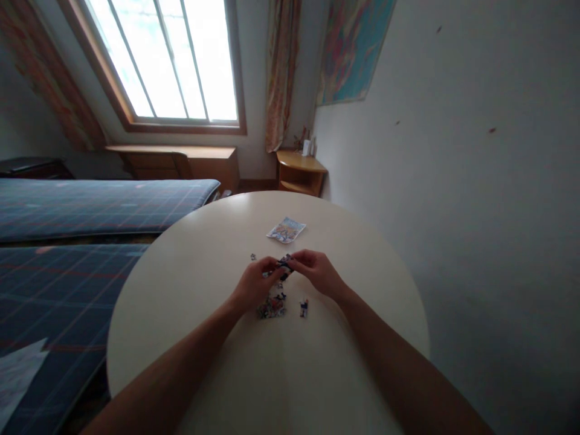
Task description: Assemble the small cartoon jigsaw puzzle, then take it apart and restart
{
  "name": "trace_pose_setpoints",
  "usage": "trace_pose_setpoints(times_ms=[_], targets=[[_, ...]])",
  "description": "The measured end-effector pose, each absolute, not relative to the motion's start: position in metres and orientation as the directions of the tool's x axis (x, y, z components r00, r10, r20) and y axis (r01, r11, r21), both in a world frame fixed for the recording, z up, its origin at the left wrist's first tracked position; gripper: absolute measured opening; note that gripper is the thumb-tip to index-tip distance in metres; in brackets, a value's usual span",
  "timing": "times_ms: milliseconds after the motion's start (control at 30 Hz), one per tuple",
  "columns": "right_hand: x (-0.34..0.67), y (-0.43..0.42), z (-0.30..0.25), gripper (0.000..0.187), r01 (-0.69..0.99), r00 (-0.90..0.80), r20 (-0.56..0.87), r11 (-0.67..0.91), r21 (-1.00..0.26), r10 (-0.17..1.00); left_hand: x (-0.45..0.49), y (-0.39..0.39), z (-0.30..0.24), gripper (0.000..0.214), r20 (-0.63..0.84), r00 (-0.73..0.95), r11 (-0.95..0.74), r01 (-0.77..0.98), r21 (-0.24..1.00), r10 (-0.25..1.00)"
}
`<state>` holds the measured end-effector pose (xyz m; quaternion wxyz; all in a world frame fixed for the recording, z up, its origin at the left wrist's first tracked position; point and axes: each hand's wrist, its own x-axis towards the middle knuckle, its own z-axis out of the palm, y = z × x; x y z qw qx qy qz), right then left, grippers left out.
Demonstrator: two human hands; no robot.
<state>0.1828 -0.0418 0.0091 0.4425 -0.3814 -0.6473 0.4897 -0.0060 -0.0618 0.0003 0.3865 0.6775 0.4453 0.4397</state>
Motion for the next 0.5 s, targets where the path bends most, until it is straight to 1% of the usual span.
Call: trace_pose_setpoints(times_ms=[67, 200, 400, 500], targets=[[0.1827, -0.0417, 0.0085, 0.035, 0.058, -0.320, 0.190, 0.219, -0.974, 0.928, -0.0068, -0.0605, 0.0002, 0.019, 0.253, 0.203, -0.303, 0.268, 0.915, 0.946], [0.1830, -0.0408, 0.0073, 0.036, 0.048, -0.312, 0.163, 0.187, -0.981, 0.936, -0.0088, -0.0591, 0.0016, 0.020, 0.271, 0.176, -0.316, 0.333, 0.888, 0.946], [0.1821, -0.0402, 0.0061, 0.038, 0.013, -0.317, 0.134, 0.146, -0.989, 0.939, -0.0095, -0.0597, 0.0004, 0.022, 0.248, 0.182, -0.299, 0.357, 0.885, 0.951], [0.1819, -0.0410, 0.0076, 0.039, 0.036, -0.297, 0.131, 0.148, -0.988, 0.946, -0.0093, -0.0603, -0.0006, 0.022, 0.252, 0.196, -0.307, 0.349, 0.885, 0.948]])
